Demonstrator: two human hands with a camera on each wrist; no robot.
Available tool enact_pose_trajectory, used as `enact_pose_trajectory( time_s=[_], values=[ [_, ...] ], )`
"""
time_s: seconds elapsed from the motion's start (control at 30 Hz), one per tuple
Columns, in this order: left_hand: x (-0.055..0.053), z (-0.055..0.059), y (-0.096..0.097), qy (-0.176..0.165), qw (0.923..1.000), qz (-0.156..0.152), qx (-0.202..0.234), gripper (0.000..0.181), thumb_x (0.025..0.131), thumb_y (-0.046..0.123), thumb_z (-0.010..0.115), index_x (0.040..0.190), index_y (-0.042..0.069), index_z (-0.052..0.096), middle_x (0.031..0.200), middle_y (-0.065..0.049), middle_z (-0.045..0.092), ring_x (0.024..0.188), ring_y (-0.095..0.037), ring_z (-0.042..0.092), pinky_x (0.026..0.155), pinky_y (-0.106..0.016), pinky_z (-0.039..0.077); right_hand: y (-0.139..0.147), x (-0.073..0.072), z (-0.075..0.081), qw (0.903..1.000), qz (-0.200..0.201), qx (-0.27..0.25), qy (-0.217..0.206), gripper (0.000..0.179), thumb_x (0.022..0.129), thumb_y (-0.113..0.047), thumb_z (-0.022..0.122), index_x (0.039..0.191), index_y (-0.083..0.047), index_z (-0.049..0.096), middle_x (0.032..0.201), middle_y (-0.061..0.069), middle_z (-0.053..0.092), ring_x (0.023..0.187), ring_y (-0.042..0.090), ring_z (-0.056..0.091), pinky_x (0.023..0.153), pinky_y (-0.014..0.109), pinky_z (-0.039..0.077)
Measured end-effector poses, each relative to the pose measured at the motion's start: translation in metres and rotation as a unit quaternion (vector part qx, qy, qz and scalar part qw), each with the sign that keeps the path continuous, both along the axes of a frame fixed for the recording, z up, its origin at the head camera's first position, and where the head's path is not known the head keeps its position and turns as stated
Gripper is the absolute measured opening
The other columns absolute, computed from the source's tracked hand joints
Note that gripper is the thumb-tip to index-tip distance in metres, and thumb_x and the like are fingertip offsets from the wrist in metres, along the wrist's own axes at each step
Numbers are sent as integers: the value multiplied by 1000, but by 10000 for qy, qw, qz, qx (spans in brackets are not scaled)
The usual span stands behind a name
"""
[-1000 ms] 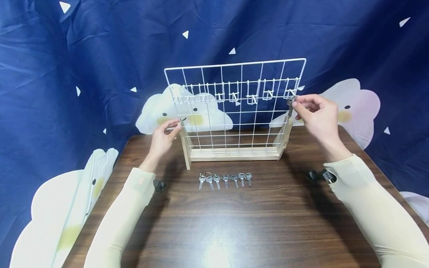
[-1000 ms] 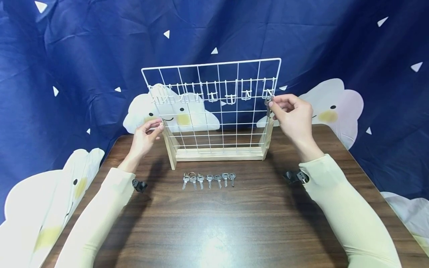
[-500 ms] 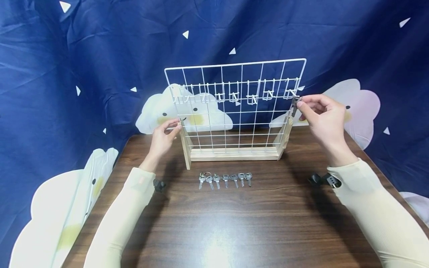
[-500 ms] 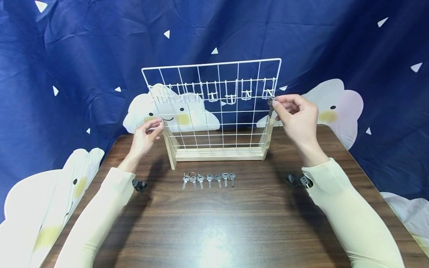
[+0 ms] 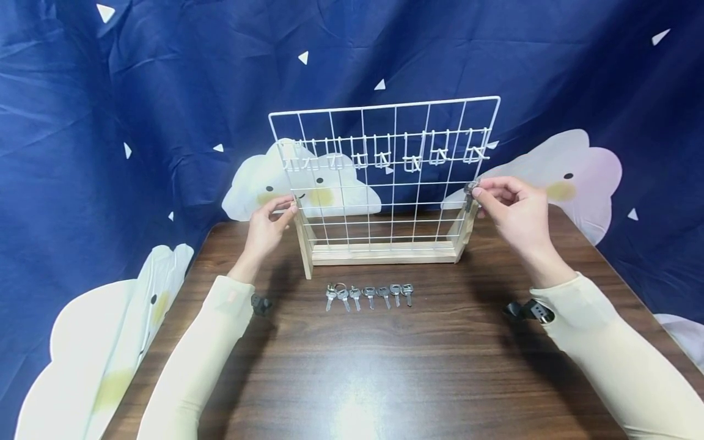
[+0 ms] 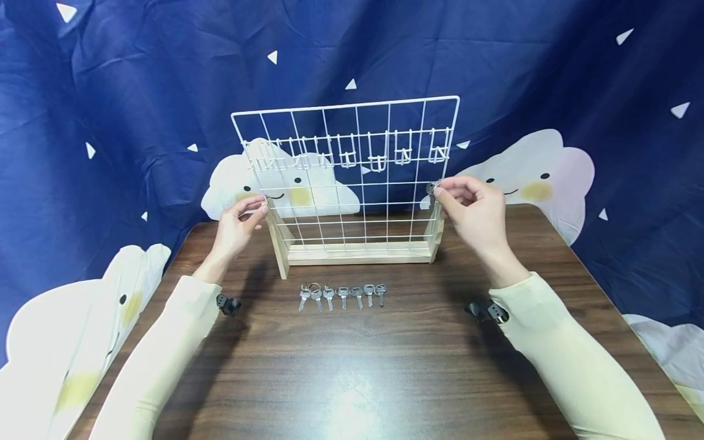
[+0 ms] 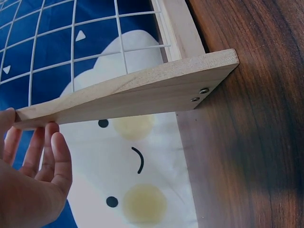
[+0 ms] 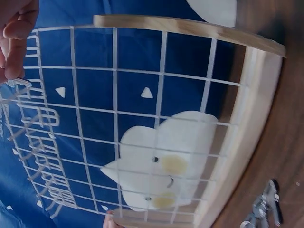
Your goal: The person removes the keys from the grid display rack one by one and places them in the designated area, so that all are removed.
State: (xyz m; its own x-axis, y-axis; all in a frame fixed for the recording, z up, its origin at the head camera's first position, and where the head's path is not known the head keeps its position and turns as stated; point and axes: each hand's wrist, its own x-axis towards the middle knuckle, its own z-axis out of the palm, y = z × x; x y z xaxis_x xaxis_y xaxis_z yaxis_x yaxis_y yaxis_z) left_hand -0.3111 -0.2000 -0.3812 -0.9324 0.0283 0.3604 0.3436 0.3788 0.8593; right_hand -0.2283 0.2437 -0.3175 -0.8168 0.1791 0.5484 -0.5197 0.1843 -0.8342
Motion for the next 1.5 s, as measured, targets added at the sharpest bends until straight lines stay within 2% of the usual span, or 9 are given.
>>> enact_pose_trajectory(
  time_s=[0.17,0.63,0.77,0.87,0.97,1.13,1.23,1.37,1.5],
  values=[
    [0,-1,0,-10,10000,-18,39,40,95,29,69,130,9,65,127,-19,67,105,-39,71,70,-16,60,-5,2,-14,9979,-184,535,-302,10,88,-3,73,98,-2,72,70,-17,71,50,0,62,51,13,54],
    [1,-1,-1,-104,9999,-14,37,41,95,28,69,131,9,64,129,-20,66,106,-39,70,70,-14,59,-20,5,-48,9926,192,842,-856,25,89,-8,73,109,7,68,73,-19,73,52,7,66,47,16,52],
    [4,4,1,-229,9997,-45,69,41,96,24,68,132,5,62,131,-23,64,109,-42,68,68,-10,56,-22,5,-56,9907,230,953,-945,26,90,-8,73,113,3,70,76,-16,75,53,7,66,46,17,52],
    [12,13,4,-318,9995,-53,25,41,97,19,66,133,2,61,132,-25,63,112,-43,67,69,-11,56,-24,4,-63,9888,307,979,-1088,27,90,-8,72,115,2,70,76,-16,74,53,8,65,46,19,53],
    [11,12,4,-239,9997,-43,-49,40,97,20,66,133,2,61,132,-26,63,109,-41,69,71,-15,59,-25,4,-70,9865,415,1004,-1223,26,91,-8,71,115,2,70,76,-17,73,53,9,65,47,19,53],
    [0,-3,-1,-9,10000,-13,-21,43,96,31,68,132,9,63,128,-21,66,104,-37,71,72,-17,60,-29,5,-79,9817,593,1082,-1453,23,91,-8,71,111,4,70,77,-12,75,54,11,66,52,19,56],
    [-1,-2,-2,-5,10000,-13,10,43,95,31,69,131,9,64,127,-20,67,104,-39,71,72,-20,61,-31,4,-87,9787,632,1115,-1603,23,91,-10,71,110,4,70,78,-10,75,55,10,67,55,22,59],
    [-1,-1,-2,-6,10000,2,-10,42,95,30,69,131,9,64,127,-19,67,105,-38,71,78,-34,64,-32,3,-100,9753,688,1129,-1772,23,91,-13,72,109,3,71,75,-14,73,54,7,66,57,29,61],
    [-2,-1,-1,-17,10000,11,-5,41,95,29,69,131,10,64,127,-19,68,105,-37,71,84,-49,62,-35,3,-109,9713,774,1127,-1945,24,91,-12,72,109,3,71,76,-11,74,54,10,65,57,33,61]
  ],
)
